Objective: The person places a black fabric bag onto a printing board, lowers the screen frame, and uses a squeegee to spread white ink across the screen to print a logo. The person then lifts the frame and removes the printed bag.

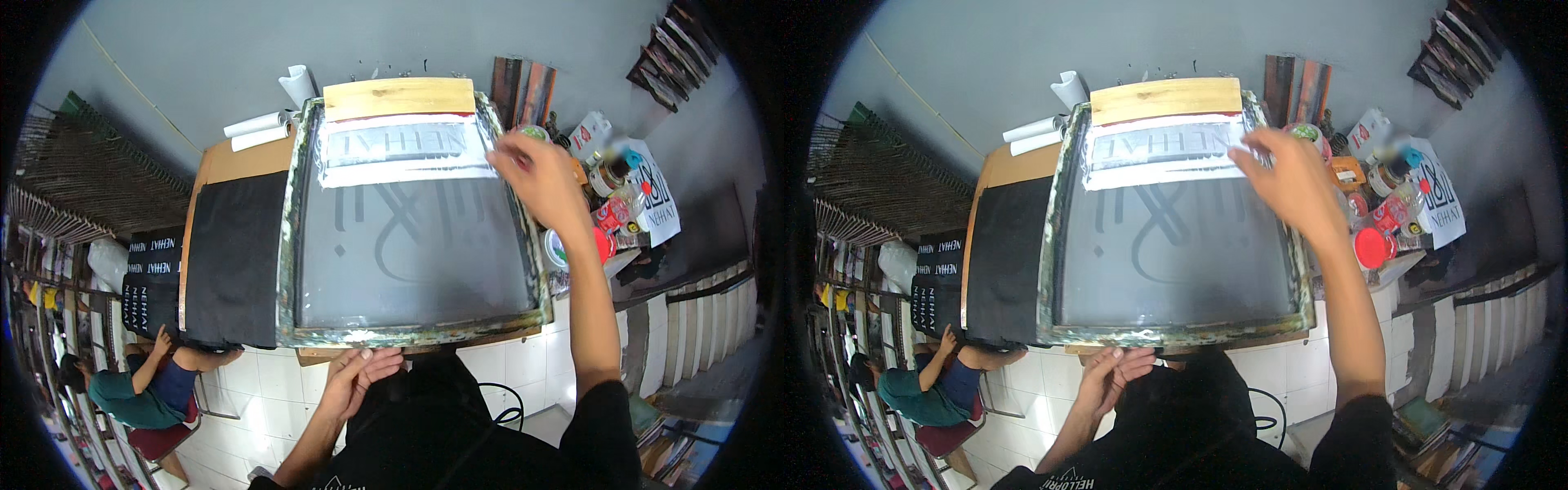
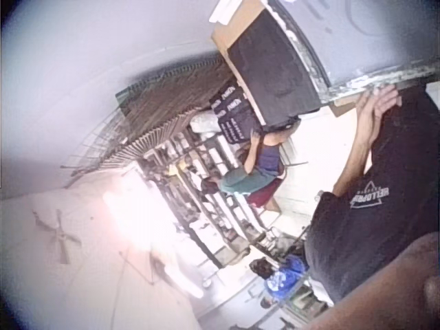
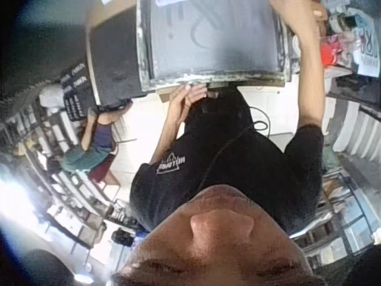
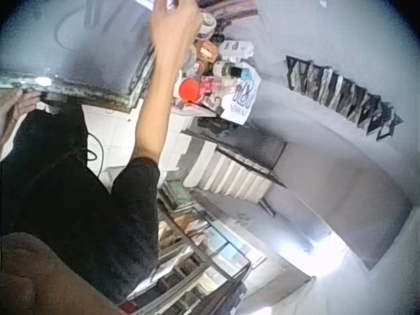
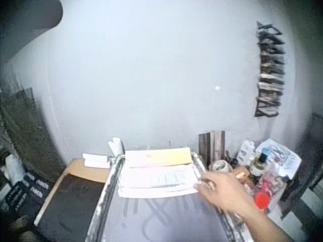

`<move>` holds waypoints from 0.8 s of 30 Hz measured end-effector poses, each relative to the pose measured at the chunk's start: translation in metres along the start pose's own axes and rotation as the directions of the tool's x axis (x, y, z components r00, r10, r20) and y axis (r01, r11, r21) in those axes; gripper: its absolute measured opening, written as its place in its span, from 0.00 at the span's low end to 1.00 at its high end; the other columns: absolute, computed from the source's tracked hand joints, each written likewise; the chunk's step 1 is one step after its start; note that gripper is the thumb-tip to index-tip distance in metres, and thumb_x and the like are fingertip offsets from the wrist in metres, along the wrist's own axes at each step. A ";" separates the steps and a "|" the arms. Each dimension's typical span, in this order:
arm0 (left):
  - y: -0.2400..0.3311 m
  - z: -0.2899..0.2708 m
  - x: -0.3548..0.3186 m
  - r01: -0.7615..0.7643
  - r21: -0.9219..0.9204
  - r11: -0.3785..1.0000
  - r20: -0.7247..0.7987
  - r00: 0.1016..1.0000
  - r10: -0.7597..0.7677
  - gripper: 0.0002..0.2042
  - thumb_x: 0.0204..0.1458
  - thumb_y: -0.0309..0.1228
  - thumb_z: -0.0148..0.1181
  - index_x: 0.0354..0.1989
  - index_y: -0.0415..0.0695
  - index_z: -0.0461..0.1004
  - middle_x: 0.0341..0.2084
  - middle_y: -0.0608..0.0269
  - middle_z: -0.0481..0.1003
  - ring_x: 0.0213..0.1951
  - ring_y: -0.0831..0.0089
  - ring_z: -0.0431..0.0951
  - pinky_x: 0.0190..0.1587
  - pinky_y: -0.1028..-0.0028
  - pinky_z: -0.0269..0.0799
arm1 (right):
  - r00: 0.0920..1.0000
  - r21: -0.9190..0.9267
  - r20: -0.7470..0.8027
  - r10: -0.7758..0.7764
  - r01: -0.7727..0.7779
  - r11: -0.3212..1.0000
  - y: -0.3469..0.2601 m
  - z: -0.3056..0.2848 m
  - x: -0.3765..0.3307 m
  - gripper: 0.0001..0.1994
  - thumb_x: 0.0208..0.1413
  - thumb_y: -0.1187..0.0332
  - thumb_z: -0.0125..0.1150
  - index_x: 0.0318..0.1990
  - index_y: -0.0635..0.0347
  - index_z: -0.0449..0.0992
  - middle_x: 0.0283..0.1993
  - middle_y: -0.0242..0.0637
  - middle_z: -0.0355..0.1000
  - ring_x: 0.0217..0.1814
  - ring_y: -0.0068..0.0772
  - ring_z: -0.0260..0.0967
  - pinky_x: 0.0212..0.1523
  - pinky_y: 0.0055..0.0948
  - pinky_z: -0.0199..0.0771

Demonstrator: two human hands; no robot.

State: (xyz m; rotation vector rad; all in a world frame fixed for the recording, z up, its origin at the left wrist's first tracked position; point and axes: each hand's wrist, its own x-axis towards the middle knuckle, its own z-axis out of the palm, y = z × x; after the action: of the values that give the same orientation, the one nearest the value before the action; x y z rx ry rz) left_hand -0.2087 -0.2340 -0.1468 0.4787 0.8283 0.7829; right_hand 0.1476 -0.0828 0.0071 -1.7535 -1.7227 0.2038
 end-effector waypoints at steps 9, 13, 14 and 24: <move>-0.014 0.009 0.014 0.134 -0.330 0.935 -0.310 0.919 -0.242 0.20 0.69 0.37 0.52 0.51 0.25 0.70 0.50 0.33 0.77 0.57 0.48 0.78 0.63 0.55 0.75 | 0.980 -0.452 0.083 -0.180 0.198 0.870 0.127 0.199 0.225 0.35 0.52 0.50 0.70 0.63 0.63 0.73 0.65 0.49 0.71 0.72 0.50 0.64 0.70 0.54 0.59; -0.002 0.012 0.010 0.203 -0.117 0.972 -0.385 0.893 -0.233 0.22 0.69 0.39 0.52 0.51 0.24 0.71 0.47 0.35 0.79 0.50 0.50 0.83 0.55 0.58 0.81 | 0.907 -0.459 0.421 -0.009 0.221 0.861 0.069 0.176 0.237 0.35 0.46 0.51 0.75 0.59 0.62 0.75 0.62 0.49 0.73 0.67 0.49 0.69 0.66 0.52 0.66; 0.004 0.007 0.012 0.249 -0.054 0.967 -0.354 0.901 -0.252 0.22 0.69 0.39 0.52 0.48 0.25 0.73 0.44 0.36 0.80 0.47 0.51 0.84 0.52 0.60 0.81 | 0.886 -0.333 0.461 -0.041 0.216 0.918 0.077 0.168 0.233 0.27 0.48 0.54 0.75 0.50 0.63 0.77 0.52 0.47 0.76 0.58 0.51 0.73 0.54 0.48 0.74; 0.068 -0.027 0.020 -0.147 0.607 0.781 -0.318 0.855 0.409 0.19 0.69 0.39 0.54 0.35 0.34 0.80 0.22 0.57 0.80 0.23 0.77 0.76 0.28 0.77 0.71 | 0.892 -0.204 0.131 -0.433 0.452 0.869 0.064 0.137 0.049 0.14 0.48 0.67 0.72 0.38 0.57 0.72 0.36 0.37 0.73 0.42 0.44 0.73 0.39 0.43 0.75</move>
State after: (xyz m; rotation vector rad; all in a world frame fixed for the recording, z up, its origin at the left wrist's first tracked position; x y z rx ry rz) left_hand -0.2503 -0.1741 -0.1281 1.0059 1.4533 0.9409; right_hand 0.1325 0.0155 -0.1173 -1.4604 -2.2306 -0.1354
